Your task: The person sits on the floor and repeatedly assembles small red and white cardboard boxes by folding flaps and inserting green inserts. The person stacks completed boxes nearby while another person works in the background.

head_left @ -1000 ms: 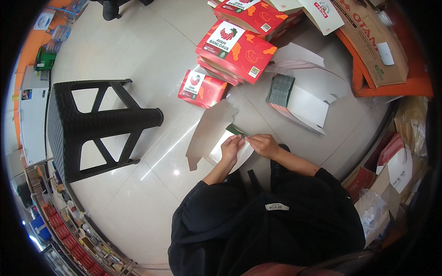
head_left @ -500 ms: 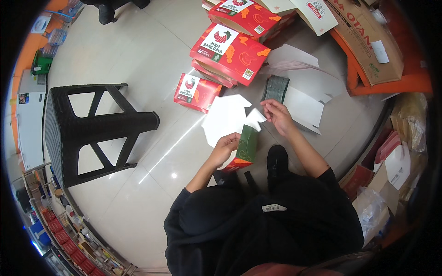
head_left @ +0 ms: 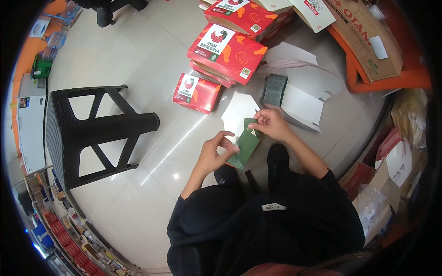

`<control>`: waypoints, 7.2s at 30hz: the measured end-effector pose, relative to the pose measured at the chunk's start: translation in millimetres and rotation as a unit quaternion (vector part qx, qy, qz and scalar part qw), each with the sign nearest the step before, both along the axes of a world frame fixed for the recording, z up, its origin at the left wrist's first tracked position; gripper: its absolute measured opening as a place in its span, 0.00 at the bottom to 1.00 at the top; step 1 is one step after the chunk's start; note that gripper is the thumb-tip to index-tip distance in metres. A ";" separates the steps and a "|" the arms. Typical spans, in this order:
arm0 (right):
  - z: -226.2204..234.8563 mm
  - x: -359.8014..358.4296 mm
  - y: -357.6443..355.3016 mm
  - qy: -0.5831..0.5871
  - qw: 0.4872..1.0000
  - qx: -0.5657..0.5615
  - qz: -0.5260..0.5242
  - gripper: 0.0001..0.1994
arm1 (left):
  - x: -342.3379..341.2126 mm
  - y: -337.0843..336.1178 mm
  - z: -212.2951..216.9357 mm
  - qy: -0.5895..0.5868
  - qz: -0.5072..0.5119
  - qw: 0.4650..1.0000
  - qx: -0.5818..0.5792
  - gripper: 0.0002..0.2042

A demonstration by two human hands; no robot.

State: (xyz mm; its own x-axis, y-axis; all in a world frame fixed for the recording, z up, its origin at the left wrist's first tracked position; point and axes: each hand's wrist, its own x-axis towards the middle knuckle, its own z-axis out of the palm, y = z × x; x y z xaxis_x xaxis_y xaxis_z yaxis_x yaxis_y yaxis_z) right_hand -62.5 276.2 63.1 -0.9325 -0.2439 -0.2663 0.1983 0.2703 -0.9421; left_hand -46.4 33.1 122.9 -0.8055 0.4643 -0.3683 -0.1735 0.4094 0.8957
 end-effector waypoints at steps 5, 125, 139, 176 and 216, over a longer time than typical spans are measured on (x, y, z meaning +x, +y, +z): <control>-10.6 10.2 -18.5 0.033 0.995 0.006 -0.090 0.11 | 14.1 0.6 20.8 0.192 -0.125 0.954 -0.195 0.29; -49.9 53.0 15.9 0.137 0.974 0.179 -0.022 0.33 | 45.3 -20.2 -125.9 0.092 0.164 0.981 -0.056 0.20; -46.2 44.1 29.3 -0.157 0.975 -0.146 0.057 0.37 | 20.5 -19.6 -84.4 -0.113 0.173 0.978 0.020 0.26; -117.0 35.6 11.8 -0.116 0.988 0.025 -0.096 0.28 | 28.7 -28.9 -131.7 -0.176 0.222 0.956 0.071 0.27; 27.0 46.6 -19.1 0.171 0.970 0.061 0.165 0.07 | -3.6 56.3 -53.3 0.098 0.004 0.980 0.175 0.31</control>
